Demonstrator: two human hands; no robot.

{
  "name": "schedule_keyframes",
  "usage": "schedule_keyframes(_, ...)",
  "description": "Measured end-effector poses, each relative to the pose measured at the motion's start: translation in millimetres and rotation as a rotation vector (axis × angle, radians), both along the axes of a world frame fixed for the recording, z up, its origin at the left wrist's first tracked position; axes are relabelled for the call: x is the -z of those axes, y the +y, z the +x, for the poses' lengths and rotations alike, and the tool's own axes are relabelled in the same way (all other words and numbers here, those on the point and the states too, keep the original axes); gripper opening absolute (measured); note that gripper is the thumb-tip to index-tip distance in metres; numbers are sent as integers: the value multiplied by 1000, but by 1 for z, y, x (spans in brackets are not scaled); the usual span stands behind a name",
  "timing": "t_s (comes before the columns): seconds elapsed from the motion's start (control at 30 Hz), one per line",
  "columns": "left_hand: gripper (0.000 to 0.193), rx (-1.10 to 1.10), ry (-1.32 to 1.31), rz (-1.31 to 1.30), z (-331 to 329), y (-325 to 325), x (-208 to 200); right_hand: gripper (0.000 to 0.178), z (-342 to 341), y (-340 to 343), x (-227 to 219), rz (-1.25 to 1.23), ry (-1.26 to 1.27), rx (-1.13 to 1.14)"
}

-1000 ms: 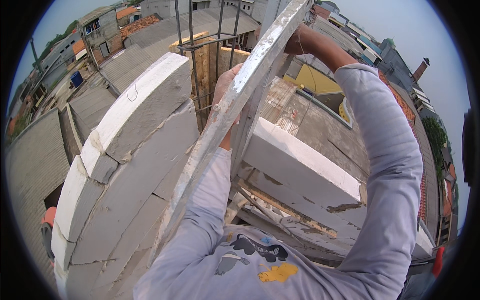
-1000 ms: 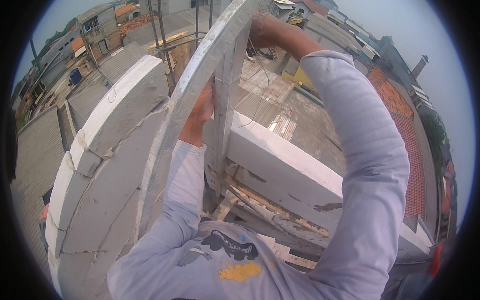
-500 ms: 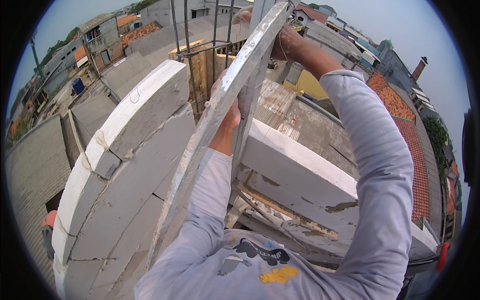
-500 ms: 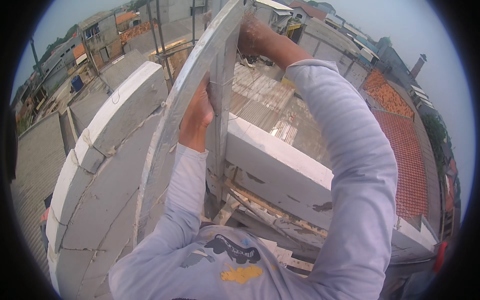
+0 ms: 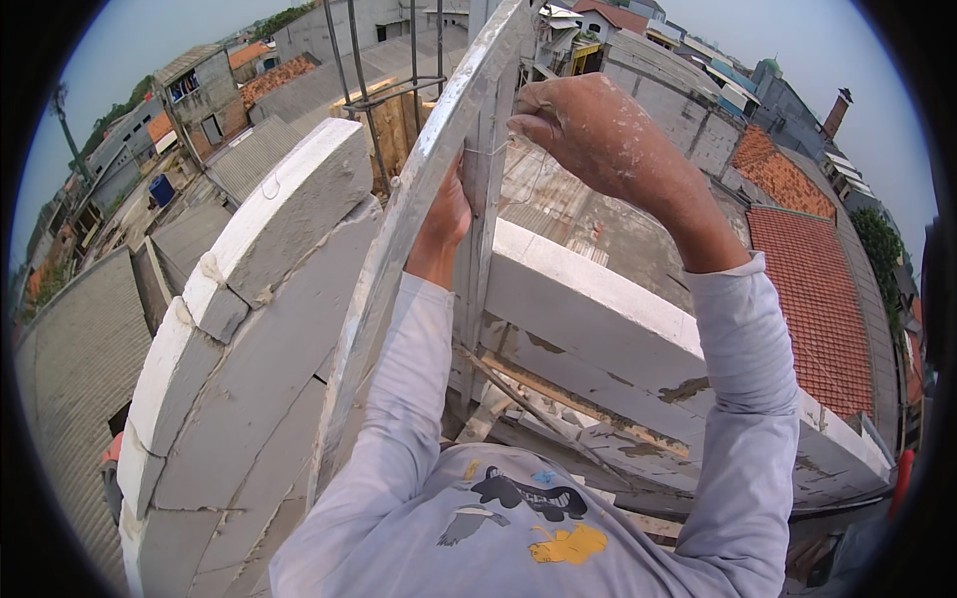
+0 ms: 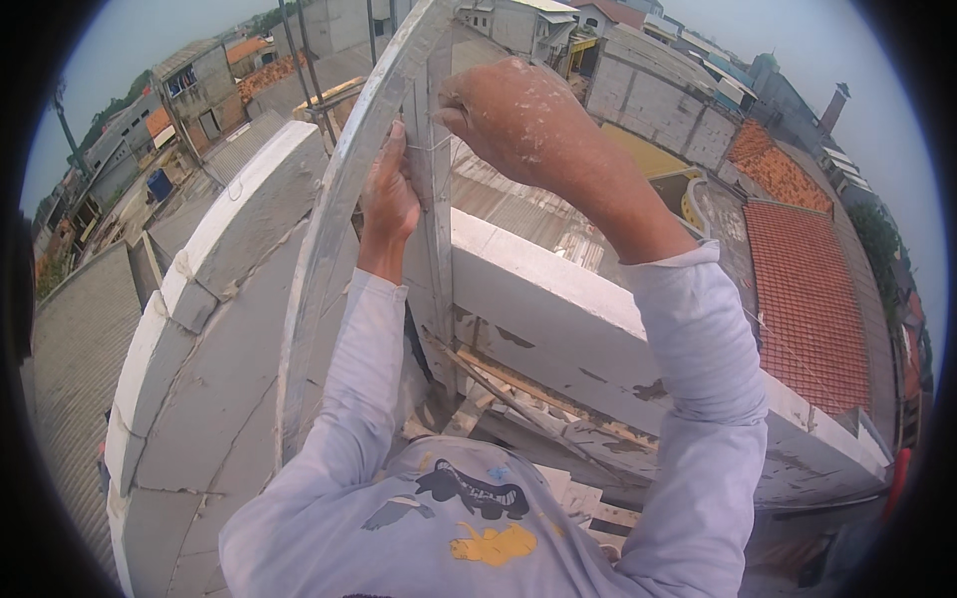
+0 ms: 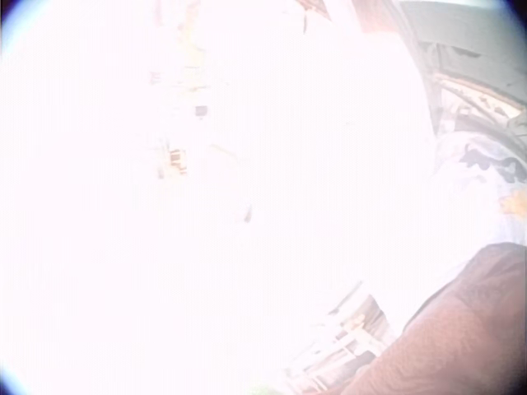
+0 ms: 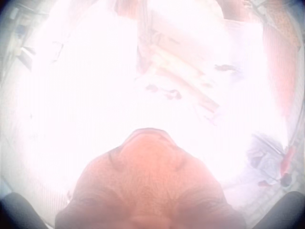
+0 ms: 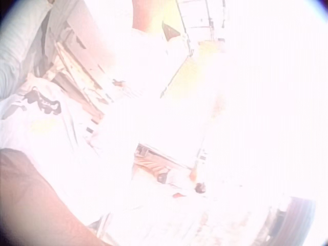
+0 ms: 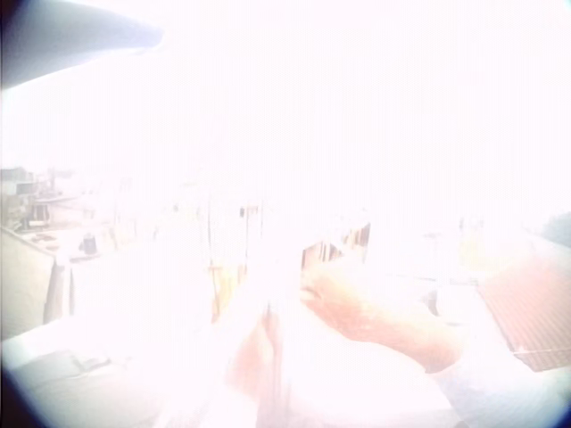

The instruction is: The person scoops mortar from a bucket with a trowel and applies it to the top edge of a curved masonry wall, smoothing the surface. The person also adjusts a metal ladder and handles wooden planks on the scaffold.

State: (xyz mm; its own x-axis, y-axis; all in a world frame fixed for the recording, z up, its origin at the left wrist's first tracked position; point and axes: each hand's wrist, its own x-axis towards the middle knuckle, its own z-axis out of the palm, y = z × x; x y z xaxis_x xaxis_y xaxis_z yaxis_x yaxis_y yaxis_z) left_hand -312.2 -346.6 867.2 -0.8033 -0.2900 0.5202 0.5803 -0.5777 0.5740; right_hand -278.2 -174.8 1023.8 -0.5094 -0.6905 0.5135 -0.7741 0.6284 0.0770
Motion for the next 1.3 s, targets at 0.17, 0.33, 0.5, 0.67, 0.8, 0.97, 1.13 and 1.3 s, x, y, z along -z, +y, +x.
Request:
schedule_keyframes(0.17, 44, 53, -60, -9, -1, 0, -4, 28, 5, -6, 18, -206, -16, -141)
schedule_keyframes(0.33, 45, -13, -9, 33, -4, -2, 0, 23, 56, 14, -24, -187, 196, 93)
schedule_keyframes(0.5, 51, 96, 109, 73, -43, -33, 44, 24, 73, -44, -66, -136, 530, -328)
schedule_keyframes(0.67, 53, 104, 57, 29, -24, 2, 27, 26, 50, -92, -64, 474, 308, -176)
schedule_keyframes(0.8, 48, -71, 217, -19, -36, -5, 45, 25, 28, -114, -39, 460, 188, -352)
schedule_keyframes(0.97, 45, -137, 269, 1, -38, -10, 45, 20, 59, -113, -50, 478, -100, -187)
schedule_keyframes(1.13, 43, -95, 284, 22, -34, 2, 32, 21, 54, -104, -48, 389, -54, -246)
schedule_keyframes(1.3, 41, -66, 261, 11, -21, -4, 28, 17, 64, -98, -52, 321, -35, -357)
